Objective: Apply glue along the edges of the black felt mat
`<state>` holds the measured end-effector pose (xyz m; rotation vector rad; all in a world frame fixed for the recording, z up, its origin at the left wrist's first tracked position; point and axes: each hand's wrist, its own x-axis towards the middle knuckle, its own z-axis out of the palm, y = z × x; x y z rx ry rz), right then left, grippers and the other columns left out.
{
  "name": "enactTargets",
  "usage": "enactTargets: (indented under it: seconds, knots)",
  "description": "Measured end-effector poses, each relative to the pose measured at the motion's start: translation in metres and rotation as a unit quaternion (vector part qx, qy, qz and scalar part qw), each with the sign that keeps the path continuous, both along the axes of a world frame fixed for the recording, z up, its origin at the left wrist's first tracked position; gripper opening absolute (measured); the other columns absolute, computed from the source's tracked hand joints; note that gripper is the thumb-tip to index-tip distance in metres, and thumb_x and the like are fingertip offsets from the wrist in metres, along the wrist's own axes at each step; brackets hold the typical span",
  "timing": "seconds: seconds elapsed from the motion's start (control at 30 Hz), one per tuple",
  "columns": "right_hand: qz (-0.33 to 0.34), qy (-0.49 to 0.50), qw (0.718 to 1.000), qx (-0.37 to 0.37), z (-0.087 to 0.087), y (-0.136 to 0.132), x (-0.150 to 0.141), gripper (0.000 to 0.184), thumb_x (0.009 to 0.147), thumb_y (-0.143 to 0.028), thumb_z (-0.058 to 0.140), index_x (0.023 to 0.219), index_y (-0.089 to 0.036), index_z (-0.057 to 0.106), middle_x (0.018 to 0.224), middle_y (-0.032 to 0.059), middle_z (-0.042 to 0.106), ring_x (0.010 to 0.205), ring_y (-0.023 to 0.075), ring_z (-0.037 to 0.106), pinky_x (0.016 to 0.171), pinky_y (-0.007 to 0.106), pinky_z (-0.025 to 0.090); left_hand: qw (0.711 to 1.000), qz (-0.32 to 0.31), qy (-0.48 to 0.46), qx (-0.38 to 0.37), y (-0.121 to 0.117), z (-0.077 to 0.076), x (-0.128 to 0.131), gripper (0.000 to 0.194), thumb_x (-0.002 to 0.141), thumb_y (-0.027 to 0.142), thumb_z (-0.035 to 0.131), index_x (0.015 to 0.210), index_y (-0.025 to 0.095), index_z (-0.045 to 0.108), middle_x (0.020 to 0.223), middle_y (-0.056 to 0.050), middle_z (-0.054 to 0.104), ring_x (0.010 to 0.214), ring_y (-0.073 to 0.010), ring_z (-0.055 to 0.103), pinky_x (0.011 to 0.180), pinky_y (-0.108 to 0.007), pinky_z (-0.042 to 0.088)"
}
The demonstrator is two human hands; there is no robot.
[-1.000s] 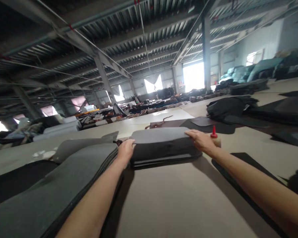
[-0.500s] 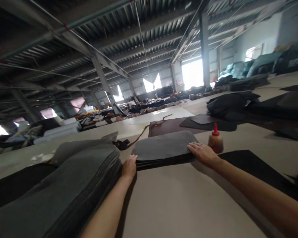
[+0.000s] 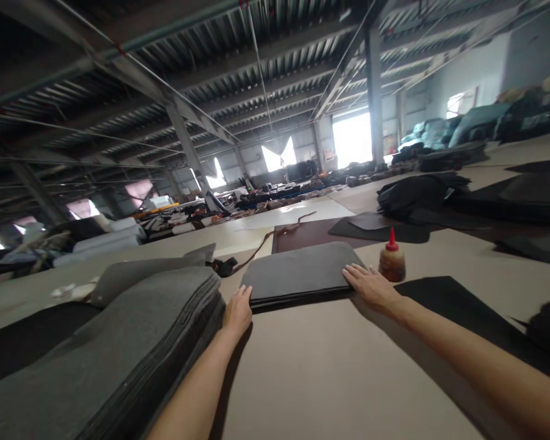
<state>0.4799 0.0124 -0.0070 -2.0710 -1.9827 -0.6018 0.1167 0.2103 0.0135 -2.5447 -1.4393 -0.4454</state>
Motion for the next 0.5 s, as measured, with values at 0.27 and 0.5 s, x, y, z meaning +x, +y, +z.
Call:
enactTargets:
  seconds: [0.27,0.5]
  knots:
    - [0.050,0.022,0.998,-0.001,0.011,-0.057,-0.023,0.055,0.086,-0.008,0.050,0.140,-0.016,0.058,0.147,0.0156,0.051,0.140,0.0345,0.041,0.109,0.057,0.042,0.999,0.027,-0.011,0.042,-0.054,-0.008,0.009,0.057,0.088,0.005,0.055,0.144,0.011,0.048,0.160,-0.019,0.032,0.151,-0.0367,0.023,0.119,-0.055,0.031]
    - [0.015,0.058,0.997,-0.050,0.039,-0.184,-0.002,0.039,0.092,-0.022,0.051,0.128,-0.017,0.066,0.133,0.0082,0.064,0.134,0.0268,0.049,0.115,0.040,0.041,0.989,-0.132,-0.055,0.028,-0.129,-0.044,0.025,0.056,0.088,0.009,0.039,0.143,0.016,0.050,0.162,-0.013,0.031,0.150,-0.0351,0.023,0.115,-0.059,0.036]
